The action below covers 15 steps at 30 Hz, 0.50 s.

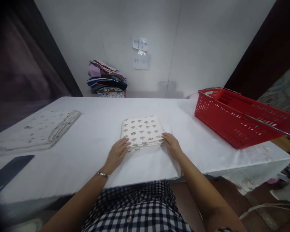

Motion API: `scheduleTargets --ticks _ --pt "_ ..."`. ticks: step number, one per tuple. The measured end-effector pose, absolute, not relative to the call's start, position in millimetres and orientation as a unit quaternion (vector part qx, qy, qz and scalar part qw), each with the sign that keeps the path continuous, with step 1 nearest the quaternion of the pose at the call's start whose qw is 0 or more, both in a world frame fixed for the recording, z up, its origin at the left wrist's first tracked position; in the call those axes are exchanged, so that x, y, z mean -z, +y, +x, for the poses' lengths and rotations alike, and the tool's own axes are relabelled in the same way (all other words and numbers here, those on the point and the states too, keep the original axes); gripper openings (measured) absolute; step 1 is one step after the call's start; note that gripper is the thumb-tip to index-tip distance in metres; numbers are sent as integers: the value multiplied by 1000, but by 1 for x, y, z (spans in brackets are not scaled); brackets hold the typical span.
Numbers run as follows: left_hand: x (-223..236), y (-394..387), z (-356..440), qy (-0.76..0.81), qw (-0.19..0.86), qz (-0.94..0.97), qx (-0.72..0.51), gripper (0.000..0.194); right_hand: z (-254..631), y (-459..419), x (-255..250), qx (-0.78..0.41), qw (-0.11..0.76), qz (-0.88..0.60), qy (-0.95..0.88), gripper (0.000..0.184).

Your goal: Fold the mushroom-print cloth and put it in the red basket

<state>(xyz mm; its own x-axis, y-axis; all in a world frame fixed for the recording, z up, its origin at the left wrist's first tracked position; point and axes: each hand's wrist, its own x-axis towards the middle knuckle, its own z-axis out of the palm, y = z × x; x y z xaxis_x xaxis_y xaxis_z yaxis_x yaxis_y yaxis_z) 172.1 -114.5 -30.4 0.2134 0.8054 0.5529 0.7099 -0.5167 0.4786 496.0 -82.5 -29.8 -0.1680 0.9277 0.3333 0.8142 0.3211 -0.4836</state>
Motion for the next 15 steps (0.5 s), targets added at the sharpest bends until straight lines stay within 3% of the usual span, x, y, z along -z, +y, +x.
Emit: scheduleTargets --ticks 5,15 --pt "31 -114 173 486 59 771 -407 29 502 -88 32 -57 242 -561 -789 37" --pt "31 -119 165 469 -4 785 -405 24 510 -88 37 39 293 -444 -846 36"
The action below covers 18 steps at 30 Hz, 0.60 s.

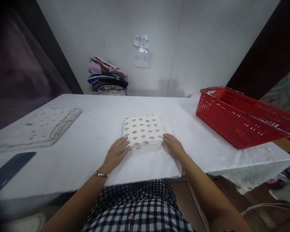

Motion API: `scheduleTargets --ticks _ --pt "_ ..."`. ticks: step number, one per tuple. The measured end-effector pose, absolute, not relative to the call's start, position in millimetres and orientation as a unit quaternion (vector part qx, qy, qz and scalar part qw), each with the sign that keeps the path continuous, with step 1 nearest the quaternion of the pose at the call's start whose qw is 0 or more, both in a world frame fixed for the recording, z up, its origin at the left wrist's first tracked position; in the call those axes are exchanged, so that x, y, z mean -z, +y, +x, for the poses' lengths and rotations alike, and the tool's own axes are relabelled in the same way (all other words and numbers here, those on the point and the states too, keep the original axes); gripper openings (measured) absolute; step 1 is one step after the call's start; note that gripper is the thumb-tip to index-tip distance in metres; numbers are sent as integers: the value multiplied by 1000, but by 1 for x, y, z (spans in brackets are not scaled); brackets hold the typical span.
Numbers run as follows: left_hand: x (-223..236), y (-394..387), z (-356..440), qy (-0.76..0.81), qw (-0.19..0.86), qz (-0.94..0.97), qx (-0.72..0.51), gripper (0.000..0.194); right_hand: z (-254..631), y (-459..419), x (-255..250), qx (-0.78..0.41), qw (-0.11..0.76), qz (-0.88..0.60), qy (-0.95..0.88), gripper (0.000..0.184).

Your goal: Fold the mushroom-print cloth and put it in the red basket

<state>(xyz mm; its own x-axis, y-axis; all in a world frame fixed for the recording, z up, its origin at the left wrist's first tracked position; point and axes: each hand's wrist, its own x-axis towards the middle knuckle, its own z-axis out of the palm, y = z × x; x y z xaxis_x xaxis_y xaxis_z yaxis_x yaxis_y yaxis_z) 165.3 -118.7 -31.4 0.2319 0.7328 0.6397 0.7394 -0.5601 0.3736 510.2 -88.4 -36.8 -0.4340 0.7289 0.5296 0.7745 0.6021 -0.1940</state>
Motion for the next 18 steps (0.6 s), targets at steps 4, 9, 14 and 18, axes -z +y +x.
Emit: scheduleTargets --ticks 4,9,14,18 --pt "31 -121 165 -492 10 -779 388 24 509 -87 37 37 302 -445 -842 36" --pt "30 -123 166 -510 11 -771 381 25 508 -85 32 11 316 -458 -831 34" --pt "29 -123 166 -516 -2 -771 374 25 506 -80 27 5 331 -467 -820 33" --pt "30 -122 166 -522 0 -766 375 25 506 -79 31 8 317 -468 -825 34"
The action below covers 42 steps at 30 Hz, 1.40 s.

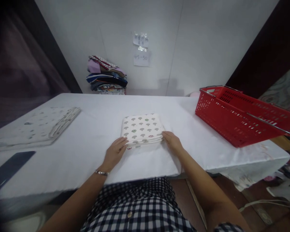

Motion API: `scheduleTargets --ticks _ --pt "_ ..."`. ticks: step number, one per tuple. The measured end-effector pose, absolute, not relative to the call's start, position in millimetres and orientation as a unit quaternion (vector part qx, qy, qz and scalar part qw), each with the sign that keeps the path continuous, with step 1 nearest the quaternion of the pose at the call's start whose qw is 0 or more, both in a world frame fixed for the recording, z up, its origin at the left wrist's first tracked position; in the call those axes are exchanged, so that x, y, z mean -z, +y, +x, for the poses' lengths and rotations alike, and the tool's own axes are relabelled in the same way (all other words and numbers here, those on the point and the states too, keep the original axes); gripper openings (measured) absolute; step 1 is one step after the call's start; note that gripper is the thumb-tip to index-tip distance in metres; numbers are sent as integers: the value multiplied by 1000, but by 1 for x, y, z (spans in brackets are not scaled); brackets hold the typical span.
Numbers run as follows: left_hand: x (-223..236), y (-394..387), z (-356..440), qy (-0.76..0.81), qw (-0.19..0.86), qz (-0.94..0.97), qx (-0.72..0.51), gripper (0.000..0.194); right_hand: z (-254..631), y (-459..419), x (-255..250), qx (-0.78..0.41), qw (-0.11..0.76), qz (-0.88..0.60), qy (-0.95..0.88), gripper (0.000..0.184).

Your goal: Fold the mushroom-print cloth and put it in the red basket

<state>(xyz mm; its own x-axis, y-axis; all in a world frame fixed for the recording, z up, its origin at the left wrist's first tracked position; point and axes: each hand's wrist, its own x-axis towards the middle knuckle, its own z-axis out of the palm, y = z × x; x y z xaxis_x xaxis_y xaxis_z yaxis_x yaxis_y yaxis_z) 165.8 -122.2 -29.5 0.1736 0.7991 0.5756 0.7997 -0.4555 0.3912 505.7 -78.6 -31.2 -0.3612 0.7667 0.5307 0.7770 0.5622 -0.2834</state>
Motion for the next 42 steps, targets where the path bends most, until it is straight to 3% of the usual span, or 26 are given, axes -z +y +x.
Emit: scheduleTargets --ticks 16,42 --pt "13 -111 215 -440 55 -847 292 28 496 -84 27 61 292 -406 -864 32" --pt "-7 -96 256 -475 16 -858 193 19 499 -72 17 -37 291 -406 -866 32"
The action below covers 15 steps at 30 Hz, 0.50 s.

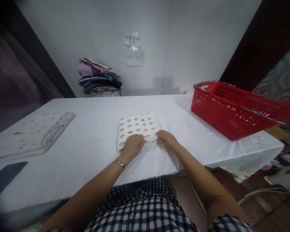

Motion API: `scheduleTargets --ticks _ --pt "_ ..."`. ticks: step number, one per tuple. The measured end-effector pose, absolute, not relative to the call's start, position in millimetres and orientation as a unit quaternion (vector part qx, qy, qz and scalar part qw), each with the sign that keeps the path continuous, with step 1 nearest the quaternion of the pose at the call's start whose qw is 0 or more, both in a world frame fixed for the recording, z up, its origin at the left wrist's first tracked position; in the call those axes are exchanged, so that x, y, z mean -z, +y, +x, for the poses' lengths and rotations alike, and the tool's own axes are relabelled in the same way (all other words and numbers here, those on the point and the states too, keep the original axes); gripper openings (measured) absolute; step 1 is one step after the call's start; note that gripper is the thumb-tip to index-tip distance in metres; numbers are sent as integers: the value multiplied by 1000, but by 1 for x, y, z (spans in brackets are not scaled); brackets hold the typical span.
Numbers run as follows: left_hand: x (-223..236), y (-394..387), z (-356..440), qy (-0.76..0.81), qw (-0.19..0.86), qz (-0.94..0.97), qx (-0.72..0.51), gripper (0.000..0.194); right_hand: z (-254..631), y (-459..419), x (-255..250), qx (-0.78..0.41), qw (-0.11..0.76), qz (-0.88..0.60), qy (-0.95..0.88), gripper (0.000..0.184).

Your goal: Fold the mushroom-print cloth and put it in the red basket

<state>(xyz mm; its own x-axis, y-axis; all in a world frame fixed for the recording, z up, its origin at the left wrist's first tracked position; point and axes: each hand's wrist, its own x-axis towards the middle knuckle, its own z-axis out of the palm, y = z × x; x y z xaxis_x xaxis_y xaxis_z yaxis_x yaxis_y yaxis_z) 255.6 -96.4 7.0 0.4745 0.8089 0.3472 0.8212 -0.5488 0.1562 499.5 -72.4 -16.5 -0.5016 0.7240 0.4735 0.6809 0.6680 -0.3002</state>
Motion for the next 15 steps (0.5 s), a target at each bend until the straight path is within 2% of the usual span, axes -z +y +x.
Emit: scheduleTargets --ticks 15 --pt "-4 -98 258 -488 17 -846 212 19 498 -71 10 -20 268 -373 -888 28"
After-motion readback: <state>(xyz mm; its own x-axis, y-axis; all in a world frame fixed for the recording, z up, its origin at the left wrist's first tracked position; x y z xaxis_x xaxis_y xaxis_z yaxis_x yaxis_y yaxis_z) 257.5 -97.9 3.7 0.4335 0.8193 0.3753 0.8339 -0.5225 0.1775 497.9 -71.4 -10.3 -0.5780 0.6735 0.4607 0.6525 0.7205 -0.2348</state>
